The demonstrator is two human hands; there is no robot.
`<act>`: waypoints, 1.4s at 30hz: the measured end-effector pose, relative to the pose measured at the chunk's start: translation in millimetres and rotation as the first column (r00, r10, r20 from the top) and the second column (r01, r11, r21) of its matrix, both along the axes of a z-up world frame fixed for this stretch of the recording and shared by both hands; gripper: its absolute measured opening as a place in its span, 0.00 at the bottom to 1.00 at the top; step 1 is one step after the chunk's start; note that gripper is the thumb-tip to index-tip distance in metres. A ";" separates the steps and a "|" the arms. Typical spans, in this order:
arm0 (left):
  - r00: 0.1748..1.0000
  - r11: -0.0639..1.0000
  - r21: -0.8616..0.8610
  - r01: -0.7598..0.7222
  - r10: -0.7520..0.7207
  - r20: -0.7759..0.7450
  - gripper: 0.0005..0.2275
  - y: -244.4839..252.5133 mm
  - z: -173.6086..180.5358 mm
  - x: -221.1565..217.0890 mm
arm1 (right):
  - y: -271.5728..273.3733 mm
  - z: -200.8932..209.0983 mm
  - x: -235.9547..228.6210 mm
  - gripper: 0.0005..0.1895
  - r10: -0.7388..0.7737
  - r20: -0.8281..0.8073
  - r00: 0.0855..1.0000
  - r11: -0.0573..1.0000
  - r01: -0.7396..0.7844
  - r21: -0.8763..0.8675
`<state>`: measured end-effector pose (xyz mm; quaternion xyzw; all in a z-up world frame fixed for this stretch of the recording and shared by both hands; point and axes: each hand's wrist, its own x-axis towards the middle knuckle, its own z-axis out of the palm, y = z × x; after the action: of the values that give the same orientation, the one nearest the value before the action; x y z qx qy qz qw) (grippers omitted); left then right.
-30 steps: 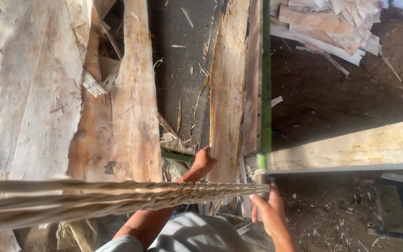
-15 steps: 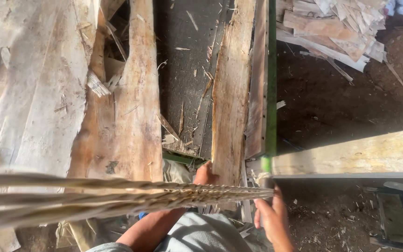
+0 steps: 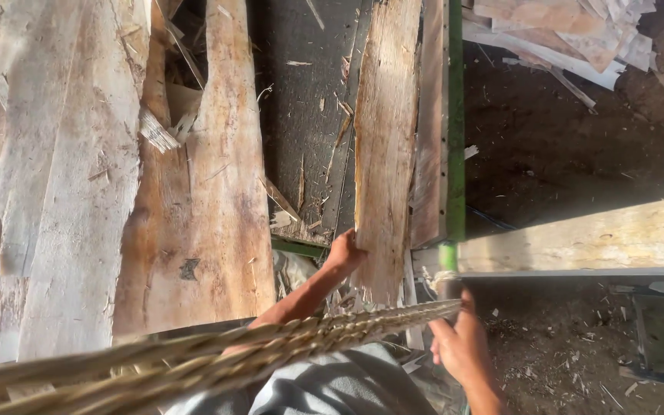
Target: Stripping and sorting long thin pieces of wood bark or veneer using a manually operated mechanism.
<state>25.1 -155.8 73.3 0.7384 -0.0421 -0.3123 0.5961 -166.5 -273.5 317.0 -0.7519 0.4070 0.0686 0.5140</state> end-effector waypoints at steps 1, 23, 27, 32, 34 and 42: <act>1.000 1.000 -0.012 -0.009 0.009 -0.007 0.24 -3.8 -8.5 3.7 | 1.3 -16.5 -0.8 0.34 -0.010 -0.090 0.996 1.000 0.008 -0.023; 0.982 0.991 0.134 -0.011 -0.014 0.187 0.21 -40.6 -59.0 56.4 | -4.0 -192.1 -18.3 0.36 0.005 -0.137 0.991 0.981 -0.032 -0.191; 0.980 0.987 0.152 -0.049 0.018 0.199 0.23 -36.2 -55.3 62.1 | 3.8 -201.0 -3.0 0.33 -0.040 -0.123 0.992 0.990 0.023 -0.139; 0.997 1.000 0.003 -0.019 0.019 0.077 0.18 -31.7 -130.4 70.5 | 5.7 -142.0 -7.9 0.34 -0.002 -0.106 0.994 0.975 -0.021 -0.222; 0.999 0.996 0.089 0.024 -0.028 0.036 0.20 25.6 -40.6 60.8 | -3.0 -148.0 -15.2 0.37 0.011 -0.122 0.992 0.954 -0.047 -0.296; 0.996 0.870 0.484 0.092 -0.077 -0.050 0.37 120.4 72.8 -9.3 | 1.3 -114.1 -5.8 0.38 0.056 -0.175 0.983 0.924 -0.118 -0.365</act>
<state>15.8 -35.4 146.1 0.8572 0.0141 -0.3495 0.3779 -172.2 -272.2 202.9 -0.8453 0.4192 0.0733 0.3232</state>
